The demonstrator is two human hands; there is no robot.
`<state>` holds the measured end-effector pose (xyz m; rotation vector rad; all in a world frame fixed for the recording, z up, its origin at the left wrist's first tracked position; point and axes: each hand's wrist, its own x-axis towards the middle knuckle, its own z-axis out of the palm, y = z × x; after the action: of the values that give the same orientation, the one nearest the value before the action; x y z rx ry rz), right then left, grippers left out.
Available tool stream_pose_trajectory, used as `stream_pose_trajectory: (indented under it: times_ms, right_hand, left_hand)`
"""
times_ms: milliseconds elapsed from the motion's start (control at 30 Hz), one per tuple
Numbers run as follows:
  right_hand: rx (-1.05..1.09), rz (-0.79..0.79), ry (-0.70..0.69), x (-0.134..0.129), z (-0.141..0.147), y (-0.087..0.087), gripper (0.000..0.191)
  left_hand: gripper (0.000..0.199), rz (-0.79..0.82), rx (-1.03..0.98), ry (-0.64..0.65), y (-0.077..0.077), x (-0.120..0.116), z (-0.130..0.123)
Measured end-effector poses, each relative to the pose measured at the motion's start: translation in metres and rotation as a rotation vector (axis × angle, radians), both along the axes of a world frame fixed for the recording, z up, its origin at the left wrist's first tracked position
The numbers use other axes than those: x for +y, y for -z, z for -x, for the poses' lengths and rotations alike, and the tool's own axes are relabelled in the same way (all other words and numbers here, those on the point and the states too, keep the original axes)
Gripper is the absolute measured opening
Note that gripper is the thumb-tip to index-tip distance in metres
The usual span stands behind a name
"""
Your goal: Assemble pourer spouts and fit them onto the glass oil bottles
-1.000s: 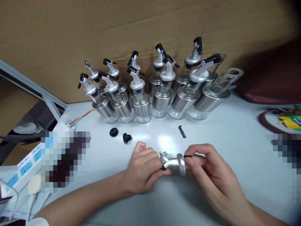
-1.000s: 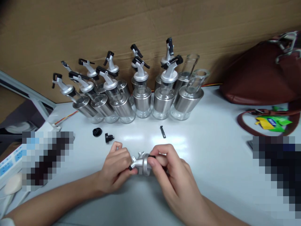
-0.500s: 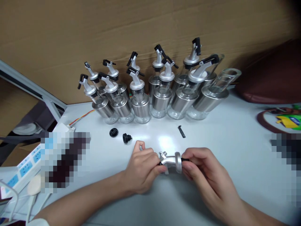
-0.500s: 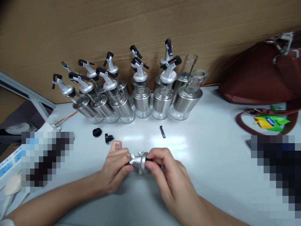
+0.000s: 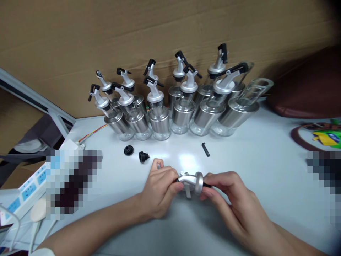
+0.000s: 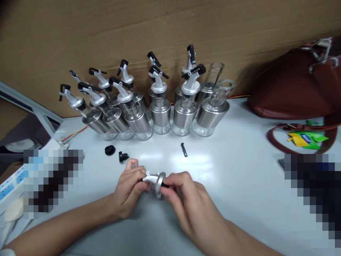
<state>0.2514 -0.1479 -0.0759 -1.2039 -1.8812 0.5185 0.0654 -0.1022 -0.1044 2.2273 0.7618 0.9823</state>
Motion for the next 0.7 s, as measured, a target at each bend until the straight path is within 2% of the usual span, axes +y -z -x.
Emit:
stream_pose_trajectory:
  times_ms: [133, 233, 333, 433, 567, 700]
  right_hand:
    - [-0.047, 0.032, -0.119, 0.000, 0.001, 0.001, 0.010]
    - [-0.078, 0.071, -0.172, 0.000, 0.001, 0.003, 0.010]
    - [-0.064, 0.121, -0.170, 0.003, -0.002, 0.003, 0.012]
    - [-0.084, 0.166, -0.132, 0.009, -0.008, 0.003, 0.013]
    - [-0.237, 0.149, -0.088, 0.019, -0.015, 0.008, 0.016]
    - [-0.366, 0.126, -0.080, 0.024, -0.018, 0.016, 0.018]
  left_hand:
    - [0.028, 0.124, -0.097, -0.087, 0.003, 0.001, 0.000]
    - [0.024, 0.222, -0.188, -0.101, 0.005, 0.001, -0.001]
    - [0.020, 0.287, -0.323, -0.112, 0.005, 0.002, -0.002]
    - [0.020, 0.388, -0.379, -0.177, 0.003, 0.003, -0.004]
    - [0.023, 0.533, -0.384, -0.257, 0.001, 0.005, -0.007]
    - [0.020, 0.636, -0.445, -0.248, 0.002, 0.006, -0.007]
